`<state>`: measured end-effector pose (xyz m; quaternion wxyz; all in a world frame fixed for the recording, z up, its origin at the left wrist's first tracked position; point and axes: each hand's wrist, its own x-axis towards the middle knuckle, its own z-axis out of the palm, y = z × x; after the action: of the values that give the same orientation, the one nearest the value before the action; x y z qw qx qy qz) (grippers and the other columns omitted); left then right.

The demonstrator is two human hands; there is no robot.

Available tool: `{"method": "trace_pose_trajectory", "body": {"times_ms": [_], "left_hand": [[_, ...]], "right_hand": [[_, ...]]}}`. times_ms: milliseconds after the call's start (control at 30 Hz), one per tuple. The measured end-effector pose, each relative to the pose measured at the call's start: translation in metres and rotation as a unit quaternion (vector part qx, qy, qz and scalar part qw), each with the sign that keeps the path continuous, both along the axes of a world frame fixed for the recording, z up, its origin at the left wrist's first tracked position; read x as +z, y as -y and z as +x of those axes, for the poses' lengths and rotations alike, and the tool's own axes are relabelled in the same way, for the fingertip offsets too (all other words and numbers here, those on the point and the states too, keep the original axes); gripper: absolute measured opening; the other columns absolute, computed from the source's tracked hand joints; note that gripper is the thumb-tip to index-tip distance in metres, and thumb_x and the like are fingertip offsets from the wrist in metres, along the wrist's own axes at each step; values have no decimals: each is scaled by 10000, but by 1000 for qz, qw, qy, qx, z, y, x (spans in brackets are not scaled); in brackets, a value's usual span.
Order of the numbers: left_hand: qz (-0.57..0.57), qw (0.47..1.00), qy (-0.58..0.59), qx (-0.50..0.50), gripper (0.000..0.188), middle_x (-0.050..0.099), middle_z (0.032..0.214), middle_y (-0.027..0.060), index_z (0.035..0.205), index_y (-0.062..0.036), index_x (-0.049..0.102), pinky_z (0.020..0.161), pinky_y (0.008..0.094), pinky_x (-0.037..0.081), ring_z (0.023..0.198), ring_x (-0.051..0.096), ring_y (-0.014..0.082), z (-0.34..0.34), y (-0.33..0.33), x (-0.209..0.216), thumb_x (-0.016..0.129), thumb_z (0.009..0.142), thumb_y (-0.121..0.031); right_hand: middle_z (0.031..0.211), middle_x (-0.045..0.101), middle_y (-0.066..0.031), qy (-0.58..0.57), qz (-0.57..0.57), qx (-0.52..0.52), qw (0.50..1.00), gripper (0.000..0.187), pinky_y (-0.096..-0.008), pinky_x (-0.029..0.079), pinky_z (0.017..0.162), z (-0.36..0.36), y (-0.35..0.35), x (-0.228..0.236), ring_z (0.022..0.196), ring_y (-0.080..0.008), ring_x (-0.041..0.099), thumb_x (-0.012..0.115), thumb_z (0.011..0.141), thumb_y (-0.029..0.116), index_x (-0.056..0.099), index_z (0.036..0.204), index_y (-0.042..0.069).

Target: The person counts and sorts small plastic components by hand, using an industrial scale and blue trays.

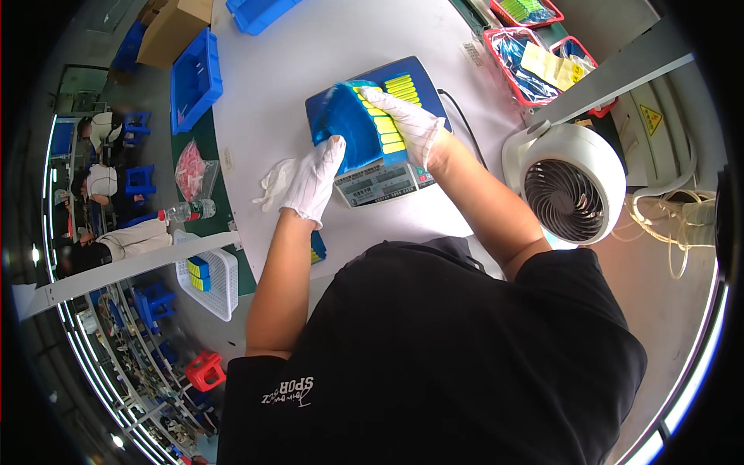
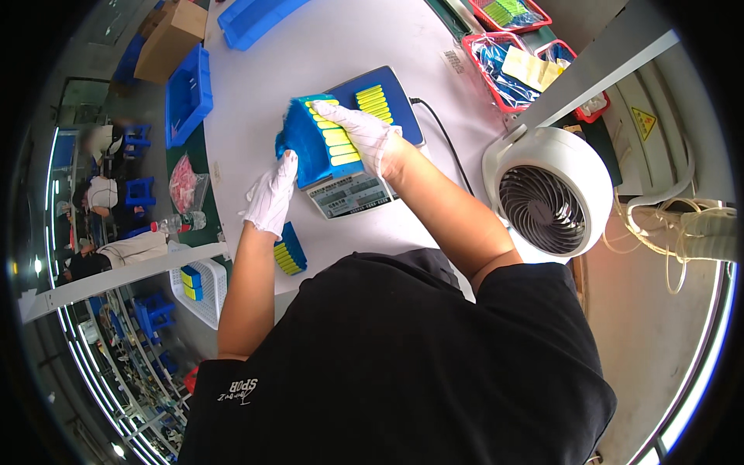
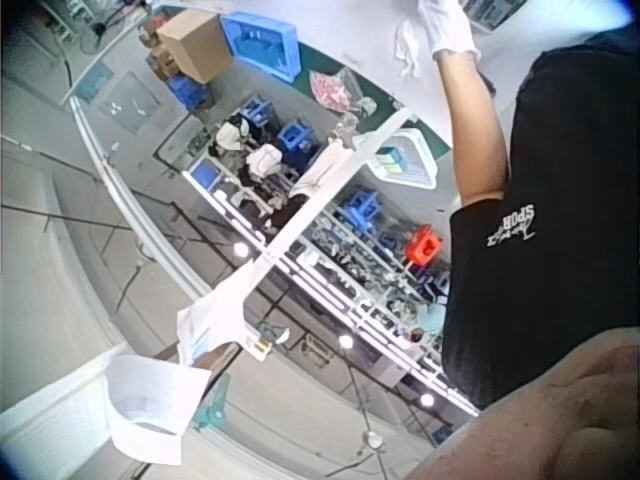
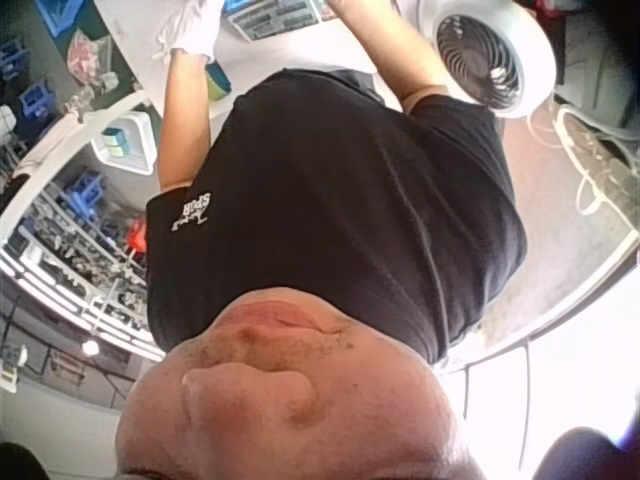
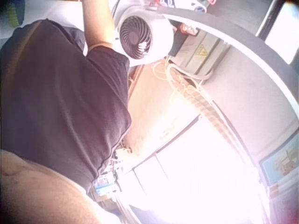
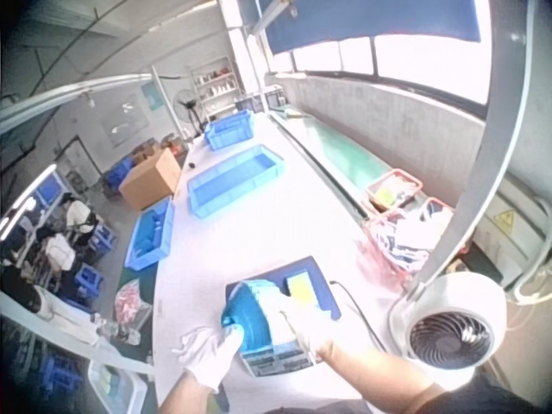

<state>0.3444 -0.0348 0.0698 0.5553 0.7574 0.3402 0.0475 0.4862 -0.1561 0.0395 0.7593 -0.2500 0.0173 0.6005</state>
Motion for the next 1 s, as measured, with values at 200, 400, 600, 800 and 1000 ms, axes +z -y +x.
{"method": "trace_pose_trajectory", "body": {"times_ms": [200, 400, 600, 800, 1000], "left_hand": [[-289, 956, 53, -8, 446, 605, 1025, 110, 1115, -5, 538, 895, 332, 461, 966, 587, 195, 0, -3, -17, 605, 885, -383], [-479, 862, 164, 25, 507, 568, 1198, 116, 1267, -24, 466, 922, 418, 492, 1084, 579, 270, 5, 0, -27, 685, 817, -113], [-468, 867, 174, -20, 522, 549, 1209, 149, 1269, -7, 435, 956, 460, 468, 1112, 560, 314, 8, -5, -25, 654, 795, -22], [-460, 876, 138, 50, 472, 578, 1170, 125, 1226, -35, 475, 923, 432, 498, 1064, 592, 277, 6, 0, -29, 654, 790, -4], [-443, 884, 127, 76, 451, 593, 1133, 118, 1191, -48, 497, 888, 408, 522, 1033, 604, 266, 8, -12, -52, 657, 773, 11]], "right_hand": [[1003, 654, -46, 77, 3, 55, 995, 453, -282, 511, 781, -17, 0, -11, 857, -129, 637, 682, 818, 397, 600, 1094, 46], [952, 650, -50, 122, -30, 41, 991, 462, -298, 520, 747, -25, 1, -18, 835, -120, 631, 693, 814, 397, 589, 1066, 24], [898, 645, -61, 272, -113, 54, 954, 513, -263, 488, 730, -21, 3, -16, 788, -107, 595, 672, 821, 440, 581, 1045, -12], [910, 649, -68, 289, -154, 50, 944, 482, -267, 504, 717, -15, 4, -14, 775, -120, 611, 689, 816, 407, 582, 1041, -5], [948, 655, -69, 139, -68, -12, 988, 402, -279, 531, 729, -13, 8, -30, 815, -136, 639, 721, 805, 295, 586, 1049, 5]]}}
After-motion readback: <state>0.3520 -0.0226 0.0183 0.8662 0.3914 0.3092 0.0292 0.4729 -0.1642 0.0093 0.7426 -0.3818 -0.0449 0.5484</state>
